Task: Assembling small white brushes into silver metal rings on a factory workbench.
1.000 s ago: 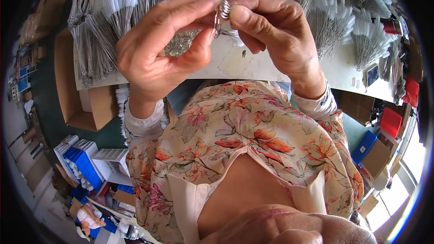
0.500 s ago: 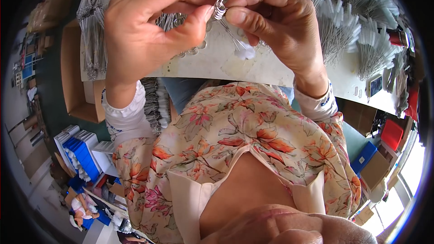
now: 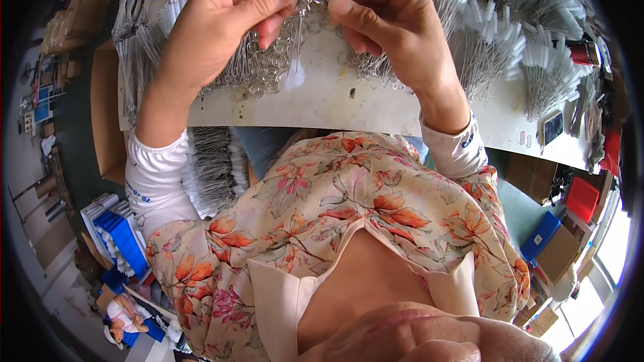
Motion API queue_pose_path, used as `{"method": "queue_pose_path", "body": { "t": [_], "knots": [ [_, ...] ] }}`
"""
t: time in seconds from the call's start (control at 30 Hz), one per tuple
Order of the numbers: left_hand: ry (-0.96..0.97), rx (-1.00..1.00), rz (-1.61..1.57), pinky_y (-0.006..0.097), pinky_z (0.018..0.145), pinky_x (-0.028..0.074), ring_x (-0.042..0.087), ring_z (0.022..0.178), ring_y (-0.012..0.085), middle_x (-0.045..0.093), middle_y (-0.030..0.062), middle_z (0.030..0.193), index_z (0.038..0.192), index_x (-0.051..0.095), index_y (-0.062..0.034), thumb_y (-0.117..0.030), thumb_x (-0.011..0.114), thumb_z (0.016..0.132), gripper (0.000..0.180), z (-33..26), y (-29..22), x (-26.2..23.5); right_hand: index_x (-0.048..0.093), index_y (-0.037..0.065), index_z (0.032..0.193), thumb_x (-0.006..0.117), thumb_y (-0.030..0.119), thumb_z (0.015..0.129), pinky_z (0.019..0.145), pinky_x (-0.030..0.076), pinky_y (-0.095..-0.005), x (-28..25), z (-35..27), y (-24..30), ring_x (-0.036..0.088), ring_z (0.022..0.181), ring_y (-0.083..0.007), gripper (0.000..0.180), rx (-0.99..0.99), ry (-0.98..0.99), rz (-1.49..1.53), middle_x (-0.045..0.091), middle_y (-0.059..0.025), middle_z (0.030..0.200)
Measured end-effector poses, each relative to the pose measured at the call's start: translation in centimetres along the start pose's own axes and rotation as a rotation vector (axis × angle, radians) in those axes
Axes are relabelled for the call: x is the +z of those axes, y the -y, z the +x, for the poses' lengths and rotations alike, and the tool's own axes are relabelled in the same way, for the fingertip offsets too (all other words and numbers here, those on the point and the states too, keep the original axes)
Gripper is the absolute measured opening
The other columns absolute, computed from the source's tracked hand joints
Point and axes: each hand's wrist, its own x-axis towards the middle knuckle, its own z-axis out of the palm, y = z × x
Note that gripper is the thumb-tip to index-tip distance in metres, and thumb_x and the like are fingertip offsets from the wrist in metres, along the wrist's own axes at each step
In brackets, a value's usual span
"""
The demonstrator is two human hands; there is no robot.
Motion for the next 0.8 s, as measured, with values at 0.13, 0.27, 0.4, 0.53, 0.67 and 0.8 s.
{"method": "queue_pose_path", "body": {
  "t": [0.13, 0.27, 0.4, 0.53, 0.67, 0.8],
  "knots": [
    [-0.097, 0.192, 0.867, 0.017, 0.05, 0.034, 0.04, 0.055, 0.004, 0.051, -0.0013, 0.073, 0.097, 0.055, 0.0, -0.013, 0.05, 0.091, 0.015, -0.5, -1.0, 0.7, 0.061, 0.0, 0.092, 0.06, 0.01, 0.085, 0.043, 0.035, -0.0179, -0.1, 0.8, 0.5, 0.046, 0.051, -0.0031, 0.012, 0.149, 0.074, 0.074, 0.056, 0.0013, 0.064],
    [-0.024, 0.033, -0.058, 0.017, 0.049, 0.035, 0.041, 0.055, 0.0034, 0.051, 0.0002, 0.071, 0.095, 0.055, -0.001, -0.013, 0.049, 0.092, 0.014, -0.9, -0.4, -0.8, 0.06, 0.001, 0.098, 0.058, 0.011, 0.087, 0.043, 0.031, -0.0161, 0.7, 0.4, -0.4, 0.046, 0.053, -0.0028, 0.015, -0.064, 0.05, -0.016, 0.057, 0.0015, 0.071],
    [-0.036, -0.025, 0.234, 0.018, 0.05, 0.037, 0.044, 0.056, 0.0039, 0.053, 0.0015, 0.072, 0.095, 0.056, -0.0029, -0.016, 0.05, 0.091, 0.015, -1.5, -2.1, -0.2, 0.061, 0.001, 0.098, 0.059, 0.012, 0.086, 0.043, 0.03, -0.0165, 0.7, 0.4, -0.1, 0.045, 0.052, -0.0025, 0.016, 0.011, 0.067, -0.049, 0.057, 0.0019, 0.071],
    [-0.102, 0.522, 0.846, 0.022, 0.052, 0.041, 0.05, 0.062, 0.0069, 0.057, 0.0009, 0.075, 0.095, 0.057, -0.0054, -0.017, 0.054, 0.088, 0.014, -0.3, -2.4, 0.5, 0.06, 0.0, 0.095, 0.059, 0.01, 0.086, 0.047, 0.036, -0.0176, 0.4, 0.8, 0.4, 0.049, 0.055, -0.0038, 0.014, 0.07, 0.131, 0.033, 0.057, 0.0011, 0.069],
    [-0.206, 0.298, -0.194, 0.032, 0.084, 0.046, 0.06, 0.09, 0.021, 0.063, 0.0148, 0.095, 0.091, 0.063, 0.0039, -0.011, 0.053, 0.088, 0.018, -1.0, -0.1, -0.1, 0.06, 0.0, 0.092, 0.058, 0.009, 0.087, 0.046, 0.037, -0.0189, 1.8, 1.0, 1.6, 0.048, 0.052, -0.0046, 0.011, 0.031, 0.084, 0.096, 0.056, 0.0008, 0.064],
    [-0.249, 0.251, -0.533, 0.033, 0.085, 0.047, 0.06, 0.092, 0.0223, 0.064, 0.0122, 0.094, 0.094, 0.063, 0.0012, -0.009, 0.05, 0.089, 0.017, -0.8, 0.1, 1.0, 0.06, 0.0, 0.092, 0.058, 0.01, 0.087, 0.05, 0.04, -0.0197, 1.9, 2.3, -1.2, 0.05, 0.056, -0.0054, 0.011, -0.131, 0.115, 0.142, 0.057, -0.0002, 0.067]
  ]
}}
